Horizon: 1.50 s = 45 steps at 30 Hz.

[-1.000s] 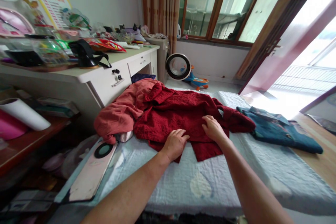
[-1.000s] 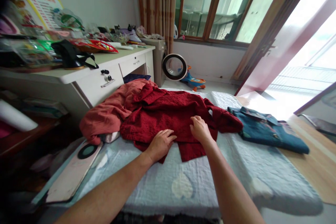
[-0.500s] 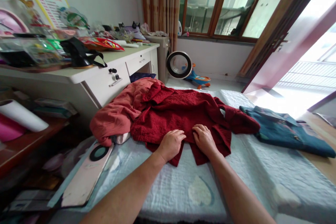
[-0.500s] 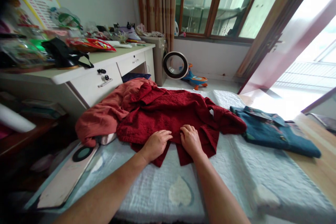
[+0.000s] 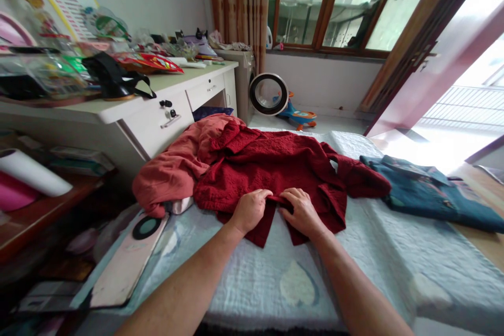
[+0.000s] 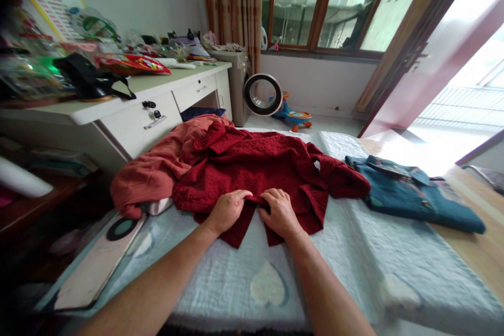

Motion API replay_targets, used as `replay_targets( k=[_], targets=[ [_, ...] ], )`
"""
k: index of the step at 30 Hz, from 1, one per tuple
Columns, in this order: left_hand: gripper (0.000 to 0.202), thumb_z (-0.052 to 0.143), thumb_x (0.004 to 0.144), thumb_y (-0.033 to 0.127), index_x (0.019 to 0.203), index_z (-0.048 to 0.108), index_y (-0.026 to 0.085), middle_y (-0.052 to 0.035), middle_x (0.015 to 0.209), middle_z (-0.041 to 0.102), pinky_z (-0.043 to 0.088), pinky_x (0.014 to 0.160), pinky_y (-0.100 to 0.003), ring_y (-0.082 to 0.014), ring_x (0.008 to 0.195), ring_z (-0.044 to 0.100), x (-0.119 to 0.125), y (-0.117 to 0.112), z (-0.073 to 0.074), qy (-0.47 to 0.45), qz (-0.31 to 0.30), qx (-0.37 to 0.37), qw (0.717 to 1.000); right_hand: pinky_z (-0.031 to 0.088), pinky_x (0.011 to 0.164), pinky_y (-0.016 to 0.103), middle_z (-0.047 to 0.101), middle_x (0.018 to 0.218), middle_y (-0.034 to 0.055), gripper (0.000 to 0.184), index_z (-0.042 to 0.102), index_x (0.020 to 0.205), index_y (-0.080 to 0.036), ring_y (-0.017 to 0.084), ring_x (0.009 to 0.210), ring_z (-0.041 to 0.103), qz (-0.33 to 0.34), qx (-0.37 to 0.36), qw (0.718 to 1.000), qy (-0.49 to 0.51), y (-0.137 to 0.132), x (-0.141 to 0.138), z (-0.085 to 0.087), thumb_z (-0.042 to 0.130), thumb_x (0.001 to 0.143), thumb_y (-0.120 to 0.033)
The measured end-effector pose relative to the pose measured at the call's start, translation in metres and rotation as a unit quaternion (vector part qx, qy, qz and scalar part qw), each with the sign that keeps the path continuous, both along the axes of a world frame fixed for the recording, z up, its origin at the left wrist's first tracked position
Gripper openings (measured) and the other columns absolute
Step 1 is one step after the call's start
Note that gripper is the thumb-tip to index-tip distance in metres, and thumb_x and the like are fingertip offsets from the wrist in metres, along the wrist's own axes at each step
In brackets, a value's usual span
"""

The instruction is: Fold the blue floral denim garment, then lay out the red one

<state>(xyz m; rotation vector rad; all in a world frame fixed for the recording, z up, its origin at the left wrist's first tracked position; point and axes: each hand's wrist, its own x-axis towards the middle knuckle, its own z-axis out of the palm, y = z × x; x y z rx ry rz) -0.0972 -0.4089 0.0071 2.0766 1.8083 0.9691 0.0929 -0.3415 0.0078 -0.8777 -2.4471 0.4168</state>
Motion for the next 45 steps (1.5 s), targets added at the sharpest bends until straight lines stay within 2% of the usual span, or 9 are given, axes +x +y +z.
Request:
replay_targets(
  k=[3,7,10,18,26,32,36,39,45],
  targets=[
    [0.04,0.038,0.083,-0.001,0.108,0.061,0.021,-0.0025,0.106,0.067,0.049,0.092,-0.027,-0.0152,0.1,0.063,0.0,-0.001,0.002,-0.025,-0.007,0.028,0.999,0.043,0.091,0.039,0.066,0.103,0.007,0.034,0.066,0.101,-0.02,0.023,0.099,0.055,-0.029,-0.002,0.999,0.016,0.006,0.003,-0.005,0.053,0.074,-0.004],
    [0.037,0.038,0.076,-0.006,0.09,0.059,0.021,-0.0033,0.1,0.06,0.047,0.089,-0.03,-0.0168,0.096,0.056,0.005,-0.007,0.01,0.002,0.011,0.079,0.997,0.045,0.09,0.038,0.065,0.098,0.0069,0.037,0.065,0.098,-0.02,0.023,0.096,0.056,-0.044,-0.006,0.998,0.051,0.011,0.005,-0.009,0.048,0.071,-0.003],
    [0.032,0.04,0.081,-0.004,0.08,0.06,0.02,-0.0038,0.092,0.057,0.046,0.083,-0.032,-0.0188,0.09,0.052,0.008,-0.011,0.015,0.071,0.037,0.081,0.993,0.045,0.091,0.038,0.065,0.1,0.0069,0.04,0.062,0.102,-0.02,0.023,0.097,0.055,-0.053,-0.009,0.995,0.081,0.011,0.005,-0.008,0.048,0.069,-0.003],
    [0.025,0.045,0.095,0.015,0.097,0.069,0.022,-0.0049,0.095,0.06,0.045,0.081,-0.034,-0.0203,0.089,0.054,0.002,-0.01,0.017,0.164,0.096,0.034,0.981,0.045,0.085,0.035,0.062,0.09,0.0039,0.01,0.06,0.083,-0.023,0.021,0.089,0.056,-0.03,-0.02,0.993,0.117,0.005,0.0,0.003,0.056,0.081,-0.014],
    [0.02,0.048,0.094,0.018,0.099,0.067,0.021,-0.0032,0.101,0.063,0.048,0.077,-0.029,-0.0159,0.083,0.06,0.003,-0.01,0.011,0.164,0.073,-0.035,0.983,0.045,0.082,0.034,0.063,0.087,0.0051,0.015,0.065,0.086,-0.022,0.021,0.086,0.057,-0.059,-0.029,0.994,0.084,0.009,0.001,-0.006,0.051,0.088,-0.02],
    [0.023,0.049,0.093,0.014,0.102,0.068,0.023,-0.0045,0.102,0.062,0.047,0.088,-0.034,-0.0192,0.095,0.056,0.009,-0.012,0.015,0.143,-0.006,0.027,0.989,0.044,0.078,0.032,0.062,0.084,0.0038,0.018,0.057,0.091,-0.021,0.02,0.08,0.056,-0.078,-0.027,0.993,0.089,0.011,-0.002,-0.01,0.045,0.081,-0.011],
    [0.018,0.053,0.092,0.016,0.096,0.068,0.024,-0.0032,0.096,0.059,0.047,0.084,-0.031,-0.0174,0.091,0.056,0.012,-0.014,0.018,0.12,-0.051,0.008,0.991,0.042,0.078,0.03,0.059,0.082,0.0039,0.023,0.055,0.077,-0.022,0.019,0.081,0.053,-0.04,-0.026,0.996,0.07,0.008,-0.002,-0.005,0.04,0.074,-0.005],
    [0.011,0.066,0.085,0.029,0.094,0.068,0.023,-0.0032,0.098,0.058,0.046,0.086,-0.033,-0.0197,0.093,0.055,0.009,-0.015,0.019,0.112,-0.084,-0.025,0.99,0.041,0.079,0.03,0.057,0.083,0.0042,0.024,0.054,0.071,-0.022,0.019,0.082,0.052,-0.019,-0.034,0.997,0.06,0.005,-0.001,-0.002,0.039,0.071,-0.003],
    [0.061,0.084,0.059,0.052,0.11,0.066,0.025,-0.0054,0.114,0.054,0.043,0.095,-0.04,-0.0264,0.106,0.05,-0.001,-0.018,0.021,0.078,-0.149,-0.112,0.979,0.041,0.079,0.032,0.056,0.083,0.004,0.023,0.051,0.075,-0.022,0.019,0.082,0.051,-0.006,-0.037,0.994,0.103,0.002,-0.001,-0.002,0.038,0.068,-0.004]
  ],
)
